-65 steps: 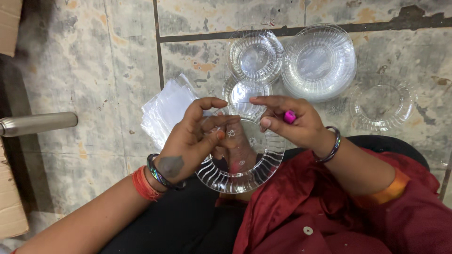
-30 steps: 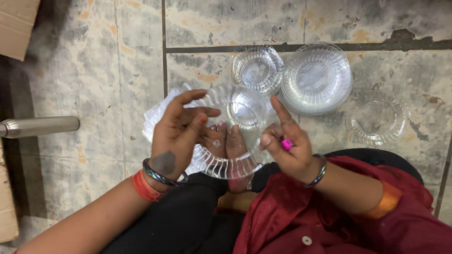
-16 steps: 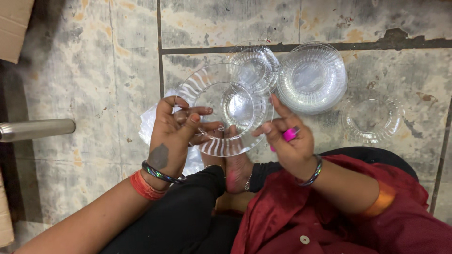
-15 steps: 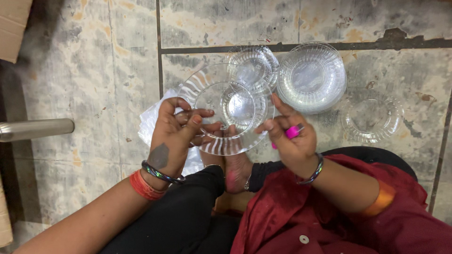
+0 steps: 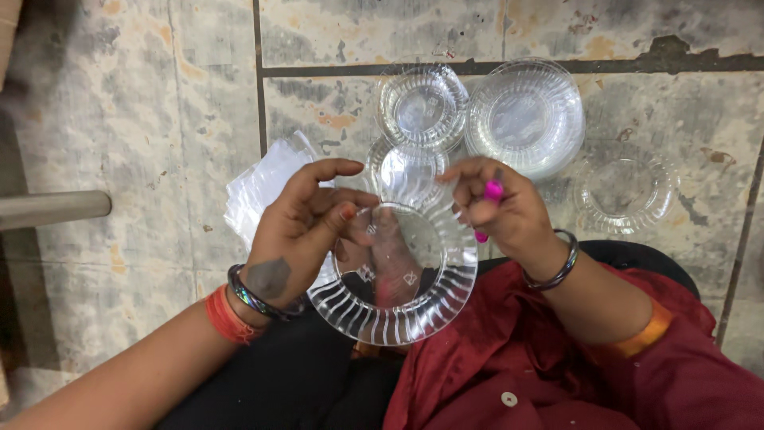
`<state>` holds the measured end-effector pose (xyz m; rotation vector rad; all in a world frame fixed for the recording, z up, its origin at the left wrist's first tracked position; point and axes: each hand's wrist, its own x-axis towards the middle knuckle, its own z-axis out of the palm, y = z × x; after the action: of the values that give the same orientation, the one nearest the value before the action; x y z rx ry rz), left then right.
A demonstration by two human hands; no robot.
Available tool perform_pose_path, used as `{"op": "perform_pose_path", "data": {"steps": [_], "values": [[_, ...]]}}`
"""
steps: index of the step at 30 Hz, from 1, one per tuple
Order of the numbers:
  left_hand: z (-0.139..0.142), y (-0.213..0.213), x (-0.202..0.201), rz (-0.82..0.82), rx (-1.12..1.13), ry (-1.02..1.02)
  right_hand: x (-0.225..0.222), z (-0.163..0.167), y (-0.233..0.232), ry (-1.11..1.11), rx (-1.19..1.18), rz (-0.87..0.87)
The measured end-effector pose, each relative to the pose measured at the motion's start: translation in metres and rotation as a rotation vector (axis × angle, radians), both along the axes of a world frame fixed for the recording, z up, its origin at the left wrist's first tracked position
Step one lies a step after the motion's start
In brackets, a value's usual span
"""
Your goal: The person sits on the floor and repeatedly picks up clear plastic plates, peels off a thin protective film from the surface using a small pink tool, and stacks the finished plates. The person handles the plates one at a time and places the peeled films aside.
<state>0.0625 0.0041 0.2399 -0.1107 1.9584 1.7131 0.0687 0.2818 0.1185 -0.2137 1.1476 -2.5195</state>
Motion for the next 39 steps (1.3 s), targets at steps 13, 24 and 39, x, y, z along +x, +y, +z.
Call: {"op": "perform_pose_path", "data": {"steps": [13,24,39], "values": [[0.018,-0.004,0.004,-0.185,0.032,0.063,0.0,0.003,0.01,0.706,0.373,0.247],[0.018,-0.007,0.003,-0.292,-0.104,-0.059,-0.005,0.021,-0.005,0.857,0.45,0.415],[0.018,-0.007,0.004,-0.271,-0.102,-0.021,0.001,0.023,-0.012,1.022,0.62,0.165]]}}
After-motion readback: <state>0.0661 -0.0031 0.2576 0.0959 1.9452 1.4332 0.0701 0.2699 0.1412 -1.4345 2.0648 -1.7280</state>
